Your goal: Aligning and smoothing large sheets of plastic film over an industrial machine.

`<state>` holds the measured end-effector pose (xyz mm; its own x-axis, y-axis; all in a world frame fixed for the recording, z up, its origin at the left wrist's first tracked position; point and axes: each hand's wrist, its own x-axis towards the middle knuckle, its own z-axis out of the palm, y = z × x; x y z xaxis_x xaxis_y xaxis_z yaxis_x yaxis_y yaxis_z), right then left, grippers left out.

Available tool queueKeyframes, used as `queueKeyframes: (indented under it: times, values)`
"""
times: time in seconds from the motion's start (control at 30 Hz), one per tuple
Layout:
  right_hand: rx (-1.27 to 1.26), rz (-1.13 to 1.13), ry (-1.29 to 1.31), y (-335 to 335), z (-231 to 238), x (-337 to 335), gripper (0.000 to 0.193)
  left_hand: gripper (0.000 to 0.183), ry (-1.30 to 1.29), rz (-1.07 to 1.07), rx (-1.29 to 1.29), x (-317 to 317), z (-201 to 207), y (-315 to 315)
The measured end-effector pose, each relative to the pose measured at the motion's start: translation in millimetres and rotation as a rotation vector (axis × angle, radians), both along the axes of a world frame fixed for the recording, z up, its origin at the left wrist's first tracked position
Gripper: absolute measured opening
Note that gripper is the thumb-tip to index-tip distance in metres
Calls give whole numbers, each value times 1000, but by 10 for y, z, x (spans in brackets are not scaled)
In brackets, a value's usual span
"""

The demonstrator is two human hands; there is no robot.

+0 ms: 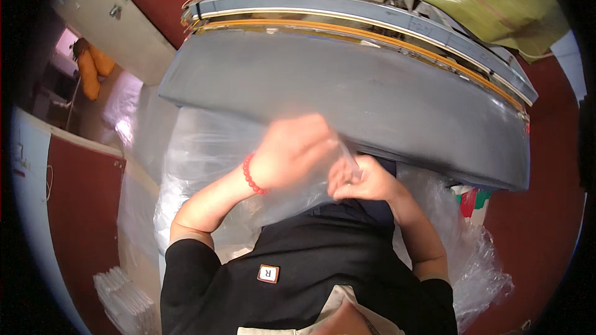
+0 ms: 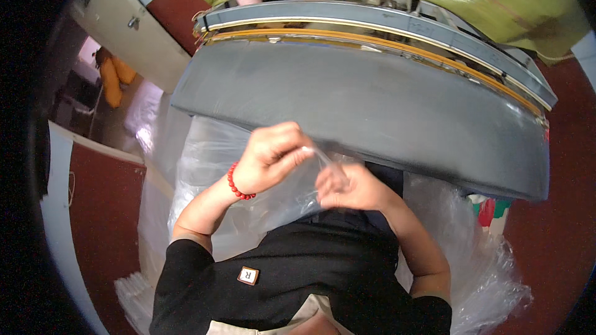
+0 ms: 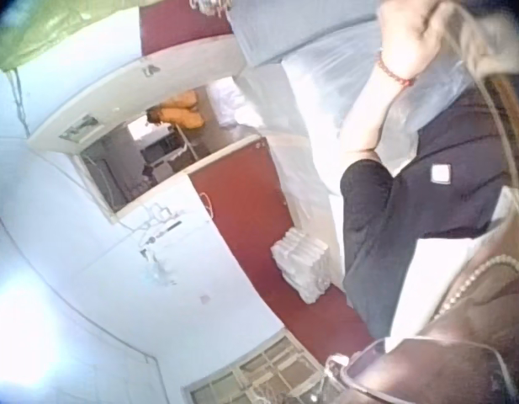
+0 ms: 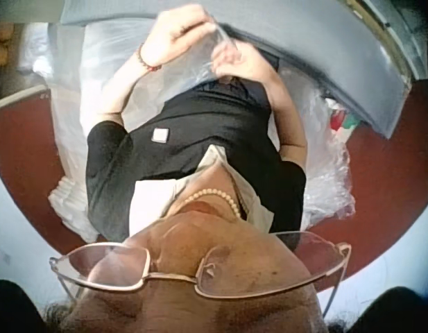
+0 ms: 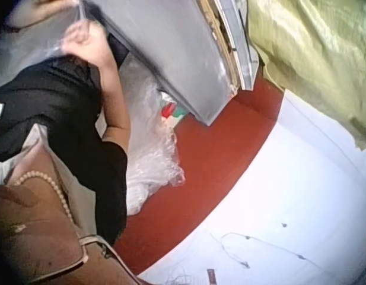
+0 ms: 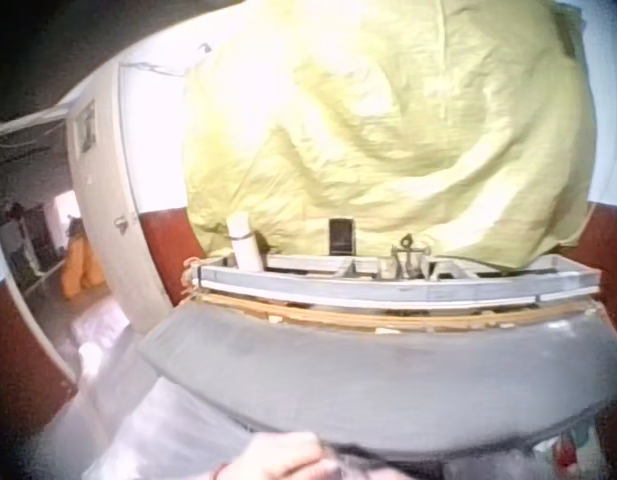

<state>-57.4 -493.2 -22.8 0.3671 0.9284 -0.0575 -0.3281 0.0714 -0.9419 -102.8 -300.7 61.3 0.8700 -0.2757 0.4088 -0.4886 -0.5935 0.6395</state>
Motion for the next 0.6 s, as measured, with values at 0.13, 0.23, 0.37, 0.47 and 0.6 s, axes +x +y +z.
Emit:
queueKeyframes:
  times: [0.13, 0.23, 0.37, 0.47, 0.6]
  values:
    - [-280, 195, -499, -709, -347, 158, 15, 8, -360, 257, -36, 30, 393, 196]
    - [-972, -378, -446, -2094, -332, 222, 18, 6, -366, 309, 12, 49, 357, 371]
    - [-898, -1329, -753, -4323, -267, 40, 13, 14, 385, -213, 239, -109, -352, 615]
    - [-1030, -1652, -1043, -5505, -41, -270, 16, 11, 552, -254, 450, -290, -1016, 924]
    - [-1018, -1747, -945, -5966, -27, -110, 21, 21, 786, 77, 200, -347, -1135, 2398]
